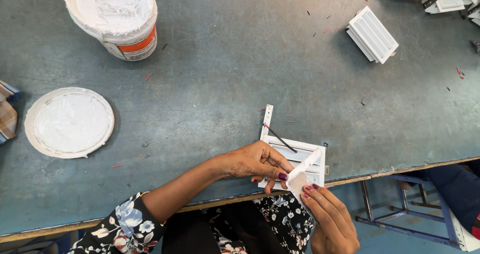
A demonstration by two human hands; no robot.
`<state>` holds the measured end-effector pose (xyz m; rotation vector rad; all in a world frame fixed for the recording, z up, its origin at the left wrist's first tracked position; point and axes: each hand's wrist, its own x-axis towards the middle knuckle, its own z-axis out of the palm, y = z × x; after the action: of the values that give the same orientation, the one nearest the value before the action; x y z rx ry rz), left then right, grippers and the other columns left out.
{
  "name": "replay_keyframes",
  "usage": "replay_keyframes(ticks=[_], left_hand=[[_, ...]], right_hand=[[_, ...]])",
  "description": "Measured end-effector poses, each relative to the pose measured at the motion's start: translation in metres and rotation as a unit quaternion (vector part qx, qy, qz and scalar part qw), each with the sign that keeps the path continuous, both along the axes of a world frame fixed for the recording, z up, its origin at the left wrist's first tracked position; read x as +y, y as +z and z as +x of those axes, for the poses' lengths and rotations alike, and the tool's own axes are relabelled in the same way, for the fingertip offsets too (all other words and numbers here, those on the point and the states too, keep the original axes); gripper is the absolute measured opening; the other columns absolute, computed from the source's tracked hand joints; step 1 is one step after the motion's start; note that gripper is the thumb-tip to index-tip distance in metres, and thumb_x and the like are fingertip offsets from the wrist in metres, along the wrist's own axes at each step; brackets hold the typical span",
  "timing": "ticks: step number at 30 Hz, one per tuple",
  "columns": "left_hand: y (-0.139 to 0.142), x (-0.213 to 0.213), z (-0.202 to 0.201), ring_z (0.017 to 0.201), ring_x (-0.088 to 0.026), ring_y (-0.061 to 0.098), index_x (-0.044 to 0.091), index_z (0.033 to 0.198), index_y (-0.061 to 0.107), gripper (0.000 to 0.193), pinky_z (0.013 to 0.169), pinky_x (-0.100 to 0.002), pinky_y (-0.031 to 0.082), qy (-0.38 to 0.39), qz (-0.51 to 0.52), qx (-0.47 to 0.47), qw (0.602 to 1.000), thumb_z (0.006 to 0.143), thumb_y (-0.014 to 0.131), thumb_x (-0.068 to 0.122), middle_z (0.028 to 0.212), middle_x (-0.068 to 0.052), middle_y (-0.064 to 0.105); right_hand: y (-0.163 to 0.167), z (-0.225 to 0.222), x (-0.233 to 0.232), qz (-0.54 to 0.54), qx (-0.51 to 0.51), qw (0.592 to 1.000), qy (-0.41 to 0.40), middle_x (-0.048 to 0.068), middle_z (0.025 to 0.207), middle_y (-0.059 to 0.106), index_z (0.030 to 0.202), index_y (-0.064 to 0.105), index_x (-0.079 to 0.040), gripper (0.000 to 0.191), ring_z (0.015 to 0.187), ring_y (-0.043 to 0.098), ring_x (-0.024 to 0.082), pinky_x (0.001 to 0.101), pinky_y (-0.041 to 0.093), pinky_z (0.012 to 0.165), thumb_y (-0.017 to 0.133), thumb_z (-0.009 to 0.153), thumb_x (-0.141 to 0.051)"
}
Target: The person assembles LED light modules by applying white paste to the edges of a white plastic housing and pressing LED strips into place. They repeat the process for multiple units, handling wires and aligning components on a workbench.
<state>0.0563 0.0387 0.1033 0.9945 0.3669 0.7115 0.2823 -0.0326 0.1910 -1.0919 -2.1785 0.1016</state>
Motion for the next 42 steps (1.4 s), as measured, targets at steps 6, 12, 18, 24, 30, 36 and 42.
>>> replay_keyframes(ticks=[6, 12, 18, 24, 30, 36, 42], left_hand=[[0.002, -0.001, -0.001, 0.067, -0.011, 0.072, -0.002, 0.126, 0.069, 0.034, 0.046, -0.017, 0.045, 0.011, -0.005, -0.001, 1.000, 0.097, 0.070, 0.016, 0.098, -0.011, 0.078], [0.003, 0.000, -0.001, 0.068, -0.011, 0.072, -0.003, 0.126, 0.071, 0.035, 0.046, -0.017, 0.044, 0.001, 0.020, 0.009, 1.000, 0.098, 0.070, 0.018, 0.098, -0.011, 0.077], [0.003, 0.000, -0.002, 0.070, -0.011, 0.073, -0.002, 0.126, 0.070, 0.035, 0.047, -0.017, 0.045, 0.007, 0.019, 0.009, 1.000, 0.098, 0.069, 0.018, 0.100, -0.009, 0.077], [0.002, -0.001, -0.001, 0.069, -0.010, 0.072, -0.004, 0.127, 0.070, 0.037, 0.048, -0.017, 0.045, 0.008, 0.025, 0.010, 1.000, 0.097, 0.069, 0.017, 0.102, -0.010, 0.078], [0.001, 0.000, -0.002, 0.070, -0.010, 0.072, -0.003, 0.129, 0.069, 0.037, 0.049, -0.017, 0.045, -0.004, 0.017, 0.001, 1.000, 0.098, 0.069, 0.018, 0.101, -0.010, 0.077], [0.000, 0.001, -0.001, 0.070, -0.011, 0.072, -0.004, 0.129, 0.068, 0.037, 0.047, -0.017, 0.045, 0.004, 0.019, 0.002, 1.000, 0.098, 0.069, 0.016, 0.099, -0.010, 0.077], [-0.002, 0.001, 0.000, 0.070, -0.011, 0.072, -0.005, 0.128, 0.069, 0.036, 0.048, -0.017, 0.045, 0.004, 0.012, -0.006, 1.000, 0.098, 0.070, 0.014, 0.100, -0.011, 0.077]], right_hand=[[0.011, 0.011, 0.007, 0.000, -0.011, 1.000, 0.028, 0.013, 0.105, 0.076, 0.101, 0.074, 0.001, 0.033, 0.111, 0.073, 0.031, 0.0406, 0.056, 0.105, 0.056, 0.077, 0.016], [0.018, 0.005, 0.015, -0.015, -0.013, 1.000, 0.023, 0.013, 0.106, 0.075, 0.102, 0.075, 0.002, 0.036, 0.112, 0.072, 0.032, 0.0413, 0.057, 0.104, 0.056, 0.077, 0.019], [0.017, 0.003, 0.016, -0.022, -0.016, 0.999, 0.036, 0.013, 0.105, 0.075, 0.101, 0.074, 0.003, 0.036, 0.110, 0.073, 0.032, 0.0421, 0.057, 0.104, 0.055, 0.075, 0.019], [0.012, 0.009, 0.011, -0.021, -0.009, 0.999, 0.042, 0.013, 0.105, 0.076, 0.101, 0.075, 0.001, 0.035, 0.109, 0.073, 0.031, 0.0410, 0.056, 0.103, 0.056, 0.076, 0.018], [0.021, 0.017, 0.025, -0.005, -0.018, 0.999, 0.042, 0.015, 0.108, 0.074, 0.103, 0.072, 0.003, 0.039, 0.113, 0.072, 0.032, 0.0417, 0.055, 0.107, 0.054, 0.073, 0.021], [0.020, 0.012, 0.034, -0.028, -0.036, 0.998, 0.049, 0.012, 0.107, 0.075, 0.104, 0.075, 0.000, 0.044, 0.114, 0.071, 0.031, 0.0393, 0.055, 0.102, 0.054, 0.072, 0.023], [0.023, 0.015, 0.022, -0.039, -0.028, 0.998, 0.027, 0.013, 0.105, 0.075, 0.102, 0.074, 0.003, 0.043, 0.113, 0.072, 0.031, 0.0412, 0.055, 0.104, 0.052, 0.071, 0.022]])
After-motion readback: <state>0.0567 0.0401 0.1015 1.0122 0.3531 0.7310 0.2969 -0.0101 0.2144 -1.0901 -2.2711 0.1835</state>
